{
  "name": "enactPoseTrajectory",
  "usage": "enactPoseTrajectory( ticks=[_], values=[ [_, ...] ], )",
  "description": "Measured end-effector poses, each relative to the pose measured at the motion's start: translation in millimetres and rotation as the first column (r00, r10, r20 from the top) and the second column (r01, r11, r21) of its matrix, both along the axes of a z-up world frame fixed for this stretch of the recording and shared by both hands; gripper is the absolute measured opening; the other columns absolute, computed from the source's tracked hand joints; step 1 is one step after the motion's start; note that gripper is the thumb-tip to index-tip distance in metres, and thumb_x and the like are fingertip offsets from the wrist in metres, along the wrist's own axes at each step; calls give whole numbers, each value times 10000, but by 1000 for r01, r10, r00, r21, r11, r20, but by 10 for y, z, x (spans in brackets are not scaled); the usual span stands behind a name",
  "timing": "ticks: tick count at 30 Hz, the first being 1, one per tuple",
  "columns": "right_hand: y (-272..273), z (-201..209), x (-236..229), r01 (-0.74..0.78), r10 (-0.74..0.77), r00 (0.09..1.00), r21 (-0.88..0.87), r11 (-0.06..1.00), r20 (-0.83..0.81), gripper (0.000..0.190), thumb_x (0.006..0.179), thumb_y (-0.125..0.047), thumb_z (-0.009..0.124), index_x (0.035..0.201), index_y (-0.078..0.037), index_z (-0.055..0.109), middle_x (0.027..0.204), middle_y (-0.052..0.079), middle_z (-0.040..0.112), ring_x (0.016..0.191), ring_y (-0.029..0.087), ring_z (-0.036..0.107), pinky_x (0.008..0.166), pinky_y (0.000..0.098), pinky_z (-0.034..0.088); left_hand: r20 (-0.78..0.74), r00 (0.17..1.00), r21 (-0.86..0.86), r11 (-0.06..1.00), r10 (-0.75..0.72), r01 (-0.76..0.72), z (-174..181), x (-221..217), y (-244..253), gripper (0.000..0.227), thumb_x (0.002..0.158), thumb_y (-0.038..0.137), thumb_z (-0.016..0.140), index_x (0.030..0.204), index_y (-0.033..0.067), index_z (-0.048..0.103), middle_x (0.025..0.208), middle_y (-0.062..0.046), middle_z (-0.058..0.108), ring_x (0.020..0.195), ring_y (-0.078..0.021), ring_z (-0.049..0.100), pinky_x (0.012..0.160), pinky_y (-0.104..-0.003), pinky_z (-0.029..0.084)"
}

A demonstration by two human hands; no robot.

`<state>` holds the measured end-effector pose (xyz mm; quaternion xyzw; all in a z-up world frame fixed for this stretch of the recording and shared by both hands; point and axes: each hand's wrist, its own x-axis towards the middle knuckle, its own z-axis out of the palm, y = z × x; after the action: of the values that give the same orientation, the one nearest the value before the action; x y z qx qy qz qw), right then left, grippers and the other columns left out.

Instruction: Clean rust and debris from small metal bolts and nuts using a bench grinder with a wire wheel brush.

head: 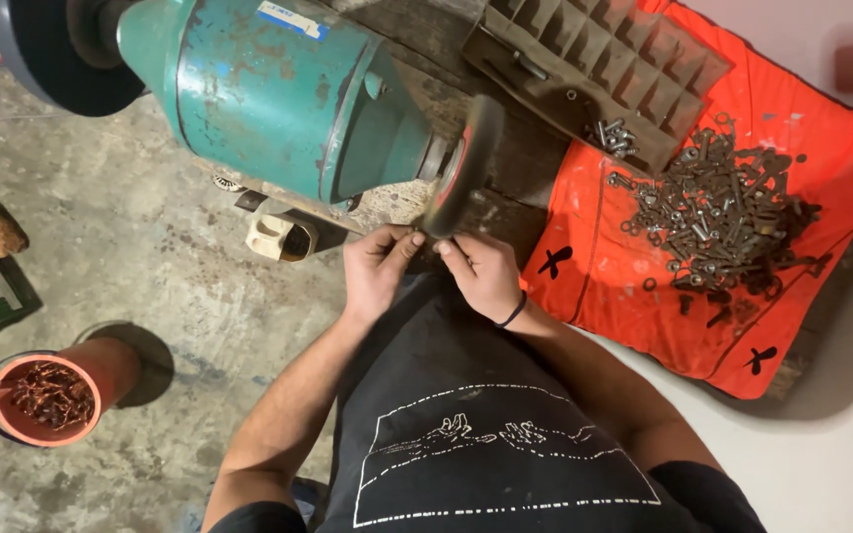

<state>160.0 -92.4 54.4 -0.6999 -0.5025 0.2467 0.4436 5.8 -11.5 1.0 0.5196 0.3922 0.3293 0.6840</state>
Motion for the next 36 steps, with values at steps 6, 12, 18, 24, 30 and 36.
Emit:
enactPoseTrajectory(
  ticks=[6, 12, 18, 24, 30, 36],
  values=[
    [21, 30, 23, -36, 35, 996, 18, 999, 77, 167, 997, -139, 679, 1105, -18, 717, 982, 180, 728, 872, 330, 741, 737, 367, 572, 7, 1000, -44, 999, 6, -5, -37, 13, -15, 141, 953, 85, 752, 986, -51, 733, 821, -30, 733, 737, -51, 611, 665, -226, 523],
    [-43, 91, 193, -45, 48, 997, -52, 998, 56, 172, 1001, -152, 663, 1100, -19, 712, 963, 174, 717, 833, 325, 732, 732, 372, 569, 32, 999, -116, 992, -42, 45, -86, 131, -101, 144, 974, 83, 738, 932, -53, 714, 790, -37, 721, 720, -68, 614, 655, -233, 513],
    [7, 125, 120, -38, 45, 995, -90, 995, 86, 179, 986, -179, 687, 1087, -37, 726, 961, 177, 721, 849, 342, 729, 724, 380, 570, 72, 997, -94, 995, -25, 32, -28, 55, -31, 138, 979, 90, 720, 962, -46, 715, 815, -40, 732, 736, -75, 642, 679, -233, 534],
    [48, 141, 12, -63, 65, 997, -52, 997, 43, 191, 1000, -186, 671, 1106, -34, 717, 966, 174, 720, 868, 343, 728, 740, 378, 568, 46, 998, -81, 996, -40, 43, -35, -14, 76, 149, 987, 102, 715, 955, -43, 722, 804, -44, 728, 706, -80, 629, 647, -233, 514],
    [-123, -174, 171, -26, -2, 979, -135, 990, -202, 182, 1020, -175, 641, 1009, -10, 717, 814, 85, 701, 695, 149, 666, 633, 290, 525, 54, 995, -169, 982, -80, 88, 1, 76, -24, 130, 981, 86, 716, 943, -38, 721, 797, -38, 717, 722, -77, 626, 670, -233, 514],
    [-71, -245, 85, -47, 6, 954, -128, 991, -300, 223, 1029, -177, 629, 933, 12, 695, 744, 10, 666, 626, 66, 601, 572, 243, 488, 76, 993, -108, 990, -87, 95, -6, 10, 73, 134, 982, 89, 708, 939, -37, 718, 809, -34, 726, 733, -78, 643, 687, -236, 528]
  ],
)
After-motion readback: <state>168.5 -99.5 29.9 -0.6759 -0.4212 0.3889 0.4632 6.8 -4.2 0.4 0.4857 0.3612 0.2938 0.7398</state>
